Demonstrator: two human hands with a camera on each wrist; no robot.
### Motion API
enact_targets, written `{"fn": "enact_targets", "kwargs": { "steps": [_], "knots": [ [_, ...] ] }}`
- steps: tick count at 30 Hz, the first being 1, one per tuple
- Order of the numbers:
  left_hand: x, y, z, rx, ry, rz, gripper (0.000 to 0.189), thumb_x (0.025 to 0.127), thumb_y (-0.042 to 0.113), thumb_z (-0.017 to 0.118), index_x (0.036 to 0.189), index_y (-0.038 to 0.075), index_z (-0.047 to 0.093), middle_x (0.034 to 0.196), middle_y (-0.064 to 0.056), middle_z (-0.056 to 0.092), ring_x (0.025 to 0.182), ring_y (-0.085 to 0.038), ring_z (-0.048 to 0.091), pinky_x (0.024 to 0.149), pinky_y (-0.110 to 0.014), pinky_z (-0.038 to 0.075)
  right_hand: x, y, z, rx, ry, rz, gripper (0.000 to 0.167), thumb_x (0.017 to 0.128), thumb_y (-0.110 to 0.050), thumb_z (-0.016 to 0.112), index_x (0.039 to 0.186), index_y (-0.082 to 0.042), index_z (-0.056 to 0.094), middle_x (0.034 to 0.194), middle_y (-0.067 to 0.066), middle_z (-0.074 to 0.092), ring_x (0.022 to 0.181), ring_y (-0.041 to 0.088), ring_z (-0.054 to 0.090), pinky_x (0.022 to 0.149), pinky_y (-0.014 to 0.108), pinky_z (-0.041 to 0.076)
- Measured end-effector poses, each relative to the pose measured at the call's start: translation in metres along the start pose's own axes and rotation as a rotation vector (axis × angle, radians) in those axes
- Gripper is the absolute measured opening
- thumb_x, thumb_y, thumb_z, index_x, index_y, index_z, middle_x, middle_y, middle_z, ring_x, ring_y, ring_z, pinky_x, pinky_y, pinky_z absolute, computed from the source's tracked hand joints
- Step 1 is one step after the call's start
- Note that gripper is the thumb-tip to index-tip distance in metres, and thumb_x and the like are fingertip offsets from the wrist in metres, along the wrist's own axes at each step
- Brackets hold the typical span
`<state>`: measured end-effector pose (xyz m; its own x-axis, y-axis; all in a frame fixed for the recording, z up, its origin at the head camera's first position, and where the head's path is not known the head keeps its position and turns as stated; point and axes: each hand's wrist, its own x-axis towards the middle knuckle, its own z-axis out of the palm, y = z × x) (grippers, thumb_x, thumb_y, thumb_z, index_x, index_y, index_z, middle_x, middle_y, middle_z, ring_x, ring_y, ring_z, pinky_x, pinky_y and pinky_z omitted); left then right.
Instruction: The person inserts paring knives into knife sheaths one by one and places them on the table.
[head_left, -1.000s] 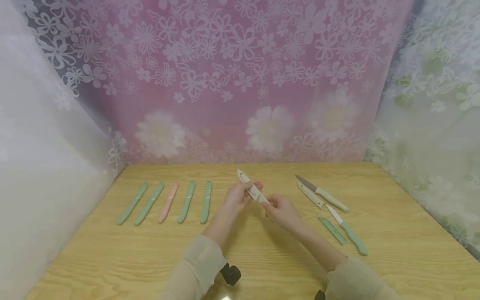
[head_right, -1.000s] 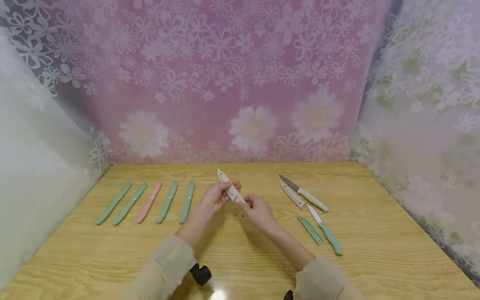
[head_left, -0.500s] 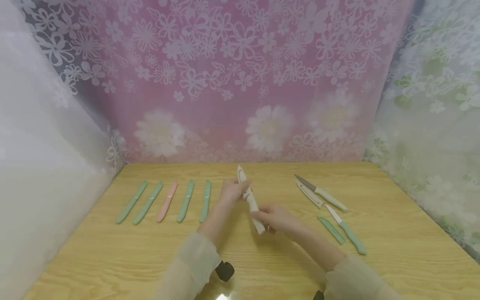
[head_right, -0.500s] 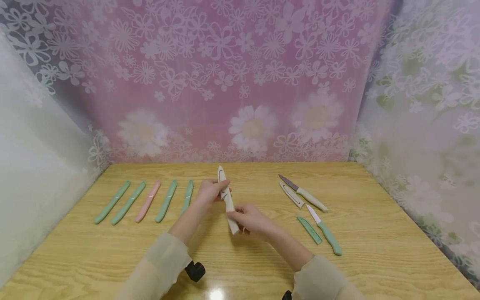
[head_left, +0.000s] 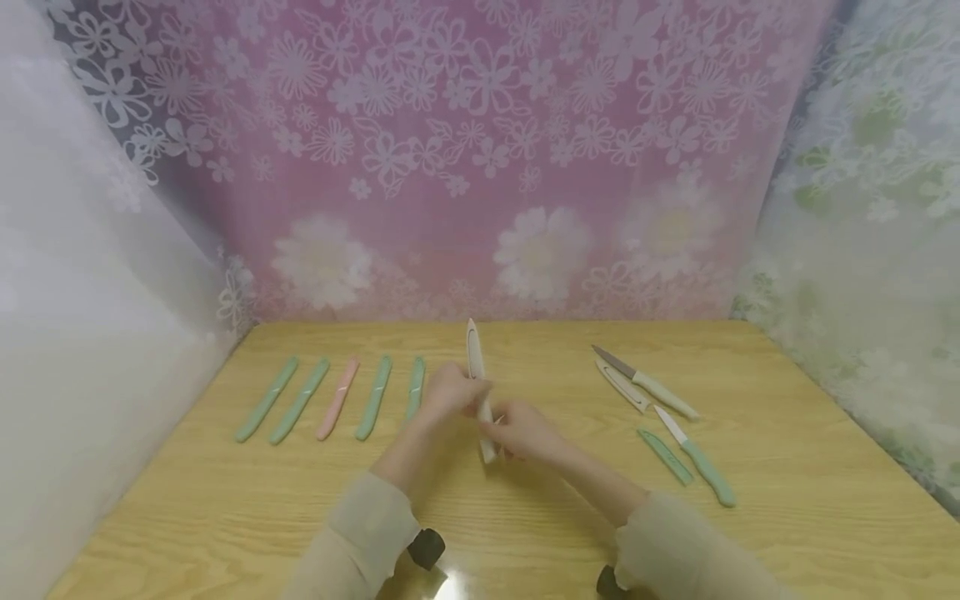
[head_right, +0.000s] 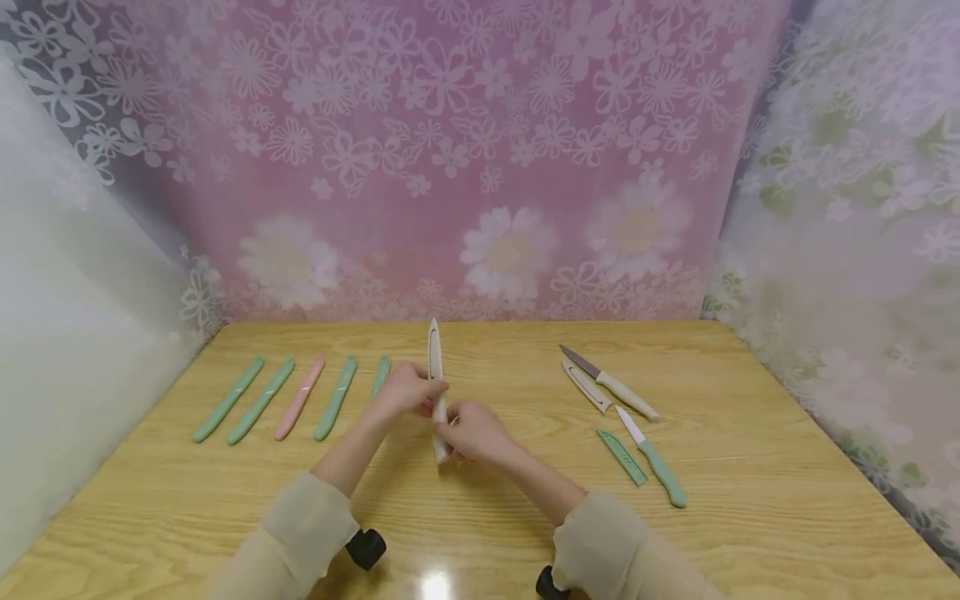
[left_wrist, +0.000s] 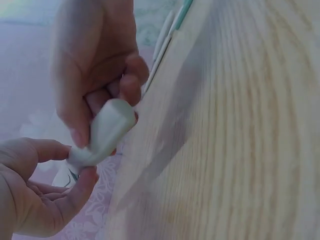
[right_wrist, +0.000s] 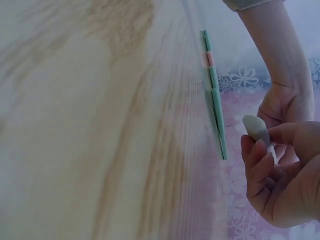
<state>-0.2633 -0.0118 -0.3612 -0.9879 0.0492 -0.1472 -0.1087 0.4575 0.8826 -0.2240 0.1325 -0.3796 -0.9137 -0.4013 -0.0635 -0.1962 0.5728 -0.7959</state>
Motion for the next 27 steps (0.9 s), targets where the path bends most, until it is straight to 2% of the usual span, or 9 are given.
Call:
{"fn": "enact_targets", "kwargs": {
  "steps": [4, 9, 11, 14, 18, 23, 27],
  "knots": [
    [0.007, -0.003, -0.003, 0.101, 0.028, -0.006, 0.022, 0.082, 0.012, 0.064, 0.093, -0.005, 0.059, 0.077, -0.011, 0.06, 0.063, -0.019, 0.059, 0.057, -0.028, 0.053, -0.003, 0.003, -0.002, -0.027, 0.018, -0.001, 0.024, 0.09, -0.017, 0.054, 0.1, 0.003, 0.061, 0.061, 0.002, 0.06, 0.044, 0.012, 0.048, 0.039, 0.018, 0.036],
    [0.014, -0.007, -0.006, 0.371, 0.048, 0.024, 0.018, 0.079, 0.005, 0.063, 0.09, -0.008, 0.057, 0.067, -0.01, 0.054, 0.049, -0.015, 0.049, 0.038, -0.019, 0.04, -0.017, 0.013, -0.014, 0.003, 0.046, -0.003, 0.026, 0.093, -0.02, 0.052, 0.107, 0.002, 0.059, 0.065, 0.002, 0.061, 0.052, 0.015, 0.053, 0.045, 0.026, 0.045],
    [0.015, -0.008, -0.007, 0.468, 0.037, 0.043, 0.016, 0.078, 0.003, 0.063, 0.088, -0.009, 0.058, 0.065, -0.009, 0.052, 0.048, -0.015, 0.048, 0.037, -0.018, 0.037, -0.023, 0.018, -0.022, -0.001, 0.053, -0.017, 0.027, 0.094, -0.02, 0.051, 0.108, 0.002, 0.059, 0.067, 0.004, 0.061, 0.055, 0.017, 0.054, 0.049, 0.03, 0.05],
    [0.017, -0.01, -0.009, 0.562, 0.015, 0.065, 0.01, 0.077, -0.001, 0.061, 0.084, -0.006, 0.058, 0.066, -0.009, 0.051, 0.049, -0.015, 0.047, 0.038, -0.018, 0.037, -0.033, 0.027, -0.035, -0.018, 0.059, -0.047, 0.028, 0.095, -0.019, 0.051, 0.108, 0.005, 0.058, 0.069, 0.006, 0.061, 0.057, 0.021, 0.055, 0.053, 0.035, 0.052],
    [0.018, -0.012, -0.008, 0.597, -0.019, 0.063, 0.012, 0.077, -0.003, 0.06, 0.088, -0.008, 0.058, 0.069, -0.011, 0.053, 0.053, -0.017, 0.049, 0.041, -0.02, 0.04, -0.048, 0.043, -0.054, -0.061, 0.078, -0.068, 0.028, 0.095, -0.017, 0.05, 0.106, 0.008, 0.056, 0.069, 0.008, 0.06, 0.056, 0.021, 0.055, 0.051, 0.032, 0.051],
    [0.02, -0.012, -0.007, 0.615, -0.033, 0.056, 0.02, 0.081, -0.001, 0.059, 0.098, -0.012, 0.058, 0.072, -0.012, 0.053, 0.055, -0.019, 0.054, 0.043, -0.021, 0.046, -0.069, 0.063, -0.075, -0.166, 0.16, -0.07, 0.027, 0.094, -0.016, 0.05, 0.104, 0.008, 0.058, 0.066, 0.004, 0.06, 0.053, 0.015, 0.053, 0.048, 0.024, 0.046],
    [0.022, -0.01, -0.005, 0.654, -0.034, 0.078, 0.019, 0.083, 0.001, 0.058, 0.097, -0.011, 0.059, 0.07, -0.012, 0.053, 0.053, -0.018, 0.053, 0.042, -0.02, 0.045, -0.089, 0.077, -0.094, -0.228, 0.224, -0.017, 0.026, 0.095, -0.018, 0.05, 0.104, 0.005, 0.059, 0.066, 0.0, 0.06, 0.054, 0.012, 0.051, 0.046, 0.023, 0.043]
  ]
}}
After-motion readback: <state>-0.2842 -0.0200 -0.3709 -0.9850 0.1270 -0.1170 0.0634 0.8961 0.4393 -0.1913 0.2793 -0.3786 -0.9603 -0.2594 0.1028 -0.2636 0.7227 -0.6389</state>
